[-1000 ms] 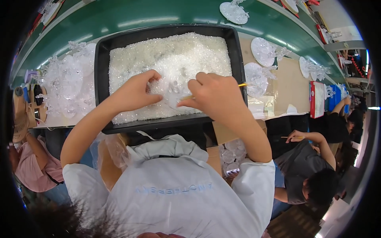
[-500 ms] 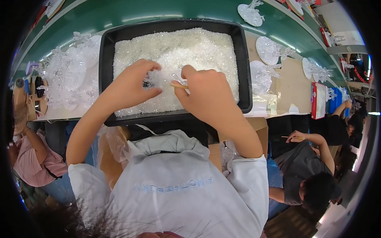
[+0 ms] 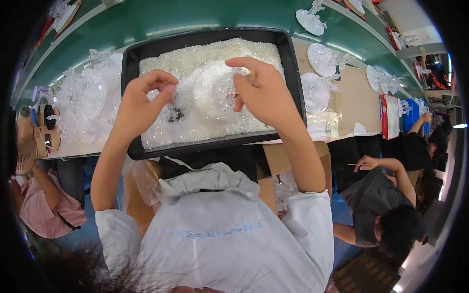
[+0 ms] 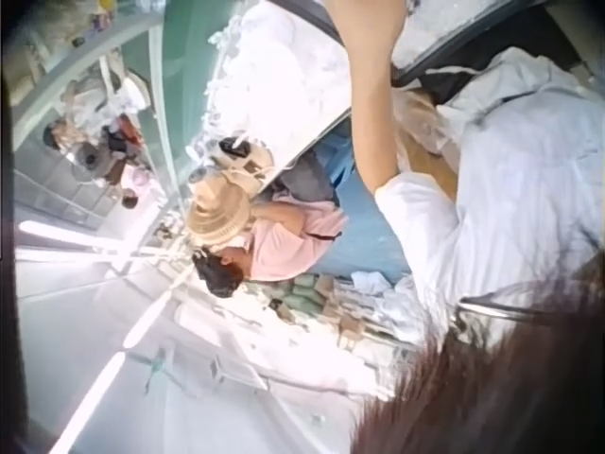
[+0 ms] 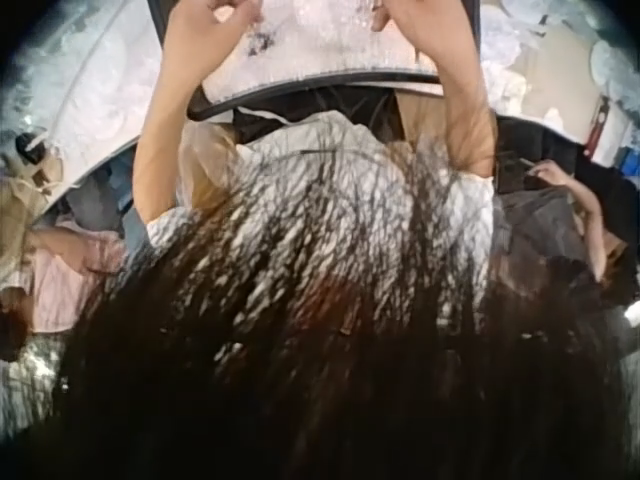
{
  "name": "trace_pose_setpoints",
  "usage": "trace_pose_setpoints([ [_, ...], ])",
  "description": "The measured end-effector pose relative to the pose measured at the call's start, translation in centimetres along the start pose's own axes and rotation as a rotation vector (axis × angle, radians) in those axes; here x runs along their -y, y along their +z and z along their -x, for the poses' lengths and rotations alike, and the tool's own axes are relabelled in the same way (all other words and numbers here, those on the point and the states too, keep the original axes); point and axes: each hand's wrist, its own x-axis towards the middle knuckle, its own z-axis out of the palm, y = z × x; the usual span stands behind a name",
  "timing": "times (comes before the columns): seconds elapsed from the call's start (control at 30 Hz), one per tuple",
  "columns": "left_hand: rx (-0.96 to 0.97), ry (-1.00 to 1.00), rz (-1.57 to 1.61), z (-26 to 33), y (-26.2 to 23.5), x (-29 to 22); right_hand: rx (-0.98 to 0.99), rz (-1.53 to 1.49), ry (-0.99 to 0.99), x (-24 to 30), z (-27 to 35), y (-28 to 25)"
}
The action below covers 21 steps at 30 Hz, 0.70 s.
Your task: Applying decorative granules to light fixture components using a brush and adhesive.
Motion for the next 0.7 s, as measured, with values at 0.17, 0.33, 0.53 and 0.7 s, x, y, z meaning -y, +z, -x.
trace_pose_setpoints([
  [0.17, -0.043, 0.216, -0.045, -0.9, 0.5, 1.1, 0.001, -0.393, 0.115, -0.7, 1.0, -1.9],
  [0.33, 0.041, 0.118, 0.036, -1.1, 0.6, -1.2, 0.003, -0.775, 0.222, -2.7, 1.1, -1.9],
  [0.53, 0.154, 0.131, 0.283, -1.9, 1.0, -0.9, -0.005, -1.204, 0.264, -4.9, 2.0, 1.8],
  [0.7, 0.050, 0.192, 0.170, -2.9, 0.7, -0.5, 0.003, -1.309, 0.300, -4.4, 2.6, 2.9],
])
